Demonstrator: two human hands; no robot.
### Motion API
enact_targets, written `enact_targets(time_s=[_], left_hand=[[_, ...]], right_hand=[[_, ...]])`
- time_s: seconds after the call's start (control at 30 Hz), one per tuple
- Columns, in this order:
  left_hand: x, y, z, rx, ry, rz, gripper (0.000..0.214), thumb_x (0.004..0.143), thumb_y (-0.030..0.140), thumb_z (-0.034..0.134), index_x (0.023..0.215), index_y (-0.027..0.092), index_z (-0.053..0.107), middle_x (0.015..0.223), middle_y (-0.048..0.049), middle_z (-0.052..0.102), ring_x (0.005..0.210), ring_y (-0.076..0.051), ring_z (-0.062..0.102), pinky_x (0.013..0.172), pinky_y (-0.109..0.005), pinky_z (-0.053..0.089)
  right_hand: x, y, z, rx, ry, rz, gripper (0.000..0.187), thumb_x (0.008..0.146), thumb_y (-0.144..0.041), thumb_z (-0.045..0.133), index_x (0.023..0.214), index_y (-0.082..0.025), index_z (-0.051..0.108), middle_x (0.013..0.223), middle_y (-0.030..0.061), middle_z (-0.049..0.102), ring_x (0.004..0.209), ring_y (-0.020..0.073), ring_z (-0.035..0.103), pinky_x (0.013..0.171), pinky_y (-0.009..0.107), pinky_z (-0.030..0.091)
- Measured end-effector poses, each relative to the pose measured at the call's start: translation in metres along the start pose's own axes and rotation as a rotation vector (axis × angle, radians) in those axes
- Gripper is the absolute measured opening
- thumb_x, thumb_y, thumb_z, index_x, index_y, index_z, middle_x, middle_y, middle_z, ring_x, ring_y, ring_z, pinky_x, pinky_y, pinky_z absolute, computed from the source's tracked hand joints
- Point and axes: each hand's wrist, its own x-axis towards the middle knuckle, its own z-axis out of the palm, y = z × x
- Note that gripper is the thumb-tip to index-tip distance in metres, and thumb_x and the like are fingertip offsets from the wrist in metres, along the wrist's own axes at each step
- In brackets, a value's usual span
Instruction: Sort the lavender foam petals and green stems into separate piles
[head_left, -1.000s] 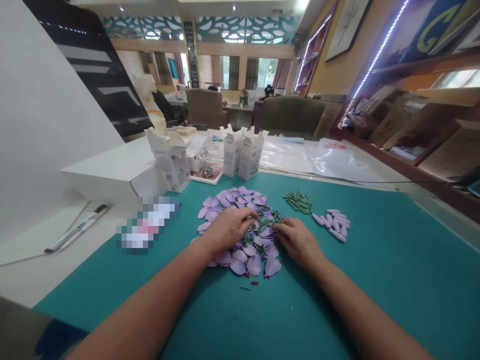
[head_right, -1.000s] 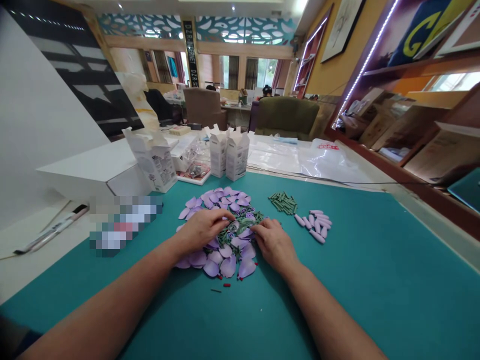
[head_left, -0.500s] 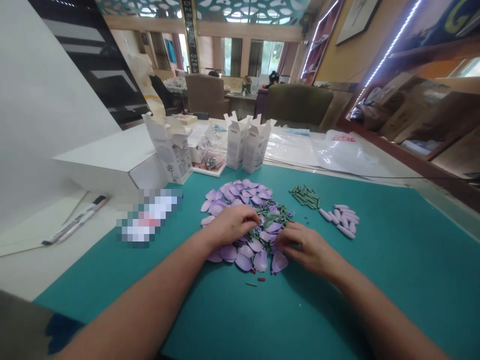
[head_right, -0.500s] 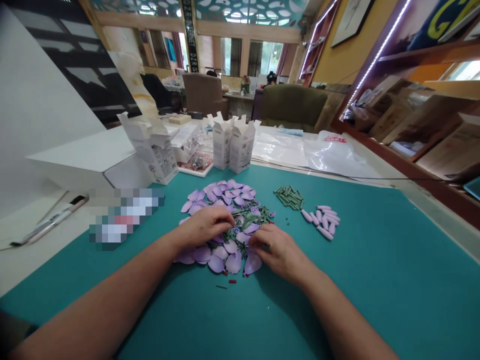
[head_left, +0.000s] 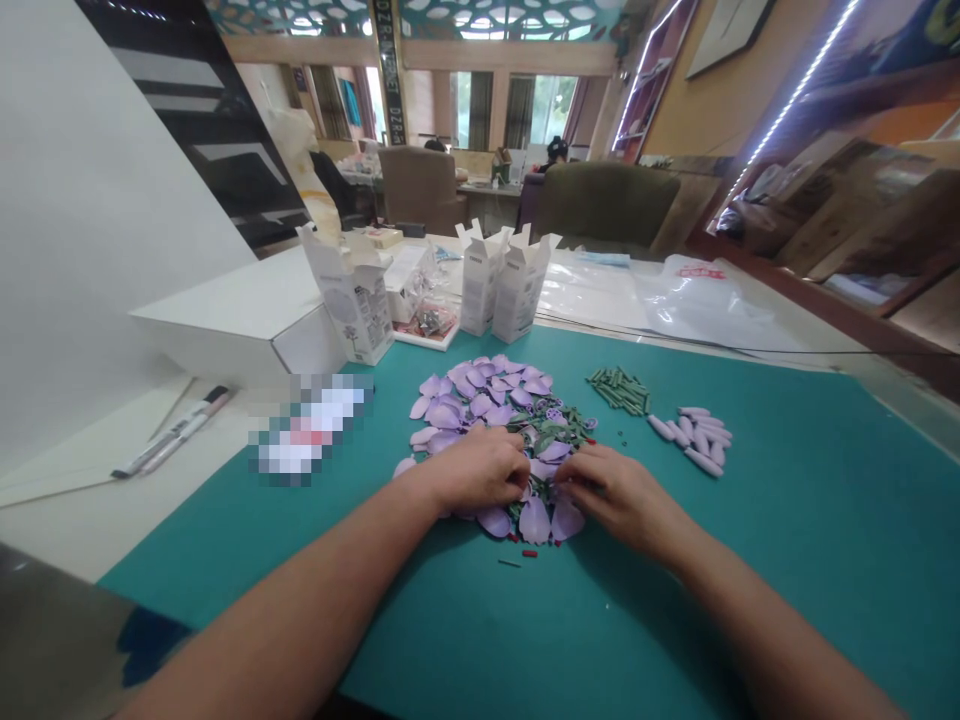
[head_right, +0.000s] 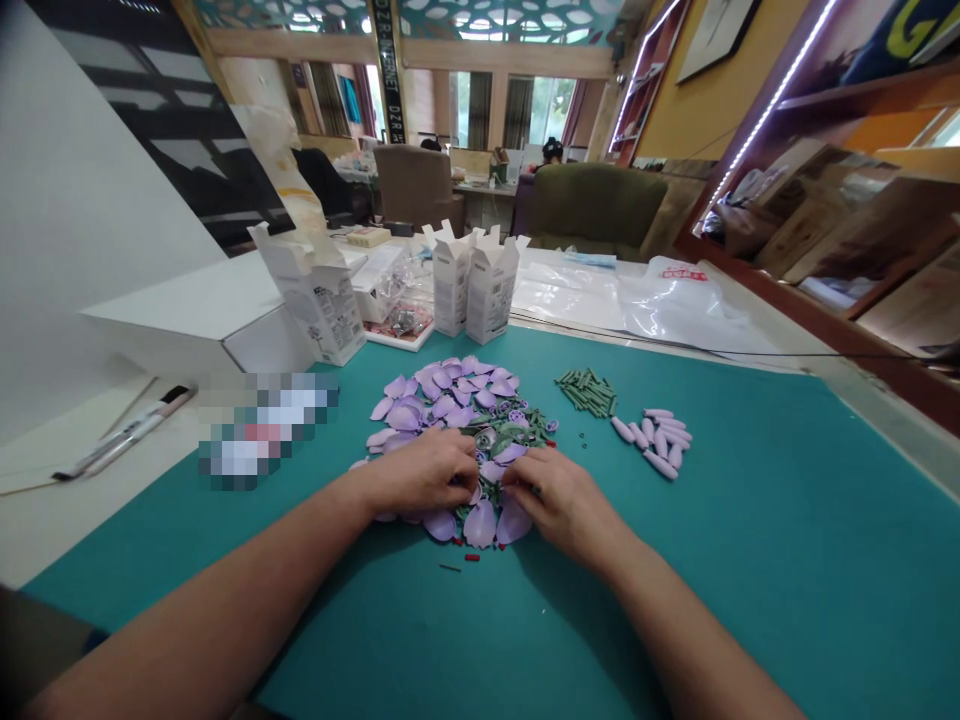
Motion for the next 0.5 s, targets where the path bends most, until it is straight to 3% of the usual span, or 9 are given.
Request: enact_targets(time_s=[0.33, 0.5], left_hand=[[0.0022, 0.0079, -0.0001, 0.142, 0.057, -0.125, 0.012, 0.083, 0.023, 0.064, 0.095, 0.022, 0.066, 0.101, -0.0035, 0.064, 0.096, -0.022, 0.056, 0.077, -0.032, 0.039], [0.0023, 0.0071, 0.003, 0.178, 0.07, -0.085, 0.01, 0.087, 0.022, 0.062, 0.093, 0.024, 0.069, 0.098, -0.0031, 0.062, 0.091, -0.021, 0.055, 0.077, -0.033, 0.038]], right_hand=[[-0.0007, -0.0016, -0.001, 0.048, 0.119, 0.058, 0.019, 0.093, -0.028, 0.047, 0.082, -0.023, 0.062, 0.078, 0.0033, 0.065, 0.075, 0.0168, 0.059, 0.066, 0.028, 0.044], [-0.0003, -0.0022, -0.0025, 0.07, 0.134, 0.064, 0.017, 0.092, -0.025, 0.048, 0.082, -0.023, 0.062, 0.078, 0.0022, 0.064, 0.075, 0.0158, 0.059, 0.066, 0.027, 0.044]])
